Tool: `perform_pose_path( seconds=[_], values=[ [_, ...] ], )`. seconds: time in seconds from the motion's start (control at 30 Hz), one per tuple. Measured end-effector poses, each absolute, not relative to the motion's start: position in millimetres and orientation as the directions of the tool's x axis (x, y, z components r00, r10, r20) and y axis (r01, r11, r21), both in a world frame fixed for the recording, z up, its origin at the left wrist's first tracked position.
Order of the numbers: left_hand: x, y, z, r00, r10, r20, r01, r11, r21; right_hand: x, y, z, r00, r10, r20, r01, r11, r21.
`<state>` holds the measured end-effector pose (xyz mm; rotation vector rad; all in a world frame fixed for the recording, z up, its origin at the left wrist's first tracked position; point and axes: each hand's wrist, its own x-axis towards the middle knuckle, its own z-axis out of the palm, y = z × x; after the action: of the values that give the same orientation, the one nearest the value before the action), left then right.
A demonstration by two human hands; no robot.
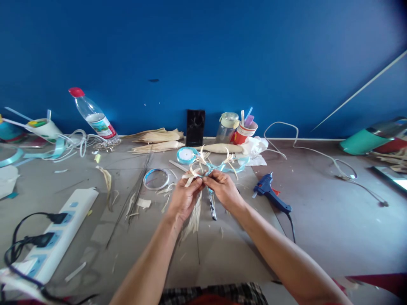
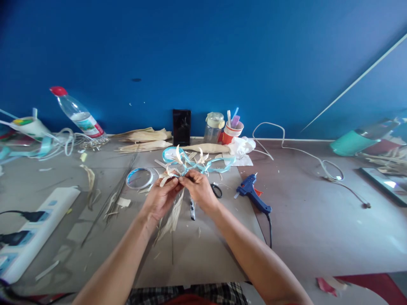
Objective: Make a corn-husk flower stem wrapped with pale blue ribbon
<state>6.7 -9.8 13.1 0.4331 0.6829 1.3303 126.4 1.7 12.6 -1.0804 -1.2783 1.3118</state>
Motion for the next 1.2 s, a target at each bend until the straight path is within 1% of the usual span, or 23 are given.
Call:
perform_pose_path(
  seconds=[0.17,0.43,0.53,0.67,0.77,0.9,0.97,1.07,1.2],
  values=[
    [5.3,-8.2,7.4,0.112,0.981,-0.161,-0.724,0.191,0.663,126.6,2.6,14.9,-0.131,0.991,0.013,-0.01,0.012,-1.0],
    [4.2,-7.3,8.8,0.106,0.976,-0.19,-0.685,0.21,0.698,125.5,0.4,20.3,-0.121,0.993,-0.012,0.004,-0.011,-1.0],
    [6.3,-8.0,11.4,0.071,0.982,-0.175,-0.685,0.175,0.707,125.0,-0.1,19.6,-0.132,0.991,0.015,0.032,0.019,-0.999],
    [9.7,-8.1,11.9,0.023,0.989,-0.145,-0.658,0.124,0.743,124.3,0.2,18.5,-0.062,0.996,0.072,0.13,0.079,-0.988],
    [11.3,-7.4,9.9,0.012,0.992,-0.124,-0.627,0.104,0.772,123.9,0.5,18.5,-0.05,0.994,0.097,0.17,0.105,-0.98],
    [13.7,-8.4,8.4,-0.001,0.991,-0.131,-0.607,0.103,0.788,123.3,-0.4,20.1,0.015,0.998,0.061,0.252,0.056,-0.966],
    [14.3,-9.4,8.2,-0.031,0.994,-0.108,-0.604,0.068,0.794,123.0,-1.2,21.0,0.049,0.998,0.025,0.29,0.01,-0.957],
    [13.2,-9.9,7.5,-0.069,0.995,-0.075,-0.599,0.019,0.8,122.9,-2.1,21.8,0.06,0.998,-0.014,0.298,-0.031,-0.954],
    [10.0,-8.5,5.7,-0.063,0.995,-0.073,-0.556,0.026,0.831,123.4,-2.6,21.6,0.049,0.999,-0.014,0.292,-0.027,-0.956]
  ],
)
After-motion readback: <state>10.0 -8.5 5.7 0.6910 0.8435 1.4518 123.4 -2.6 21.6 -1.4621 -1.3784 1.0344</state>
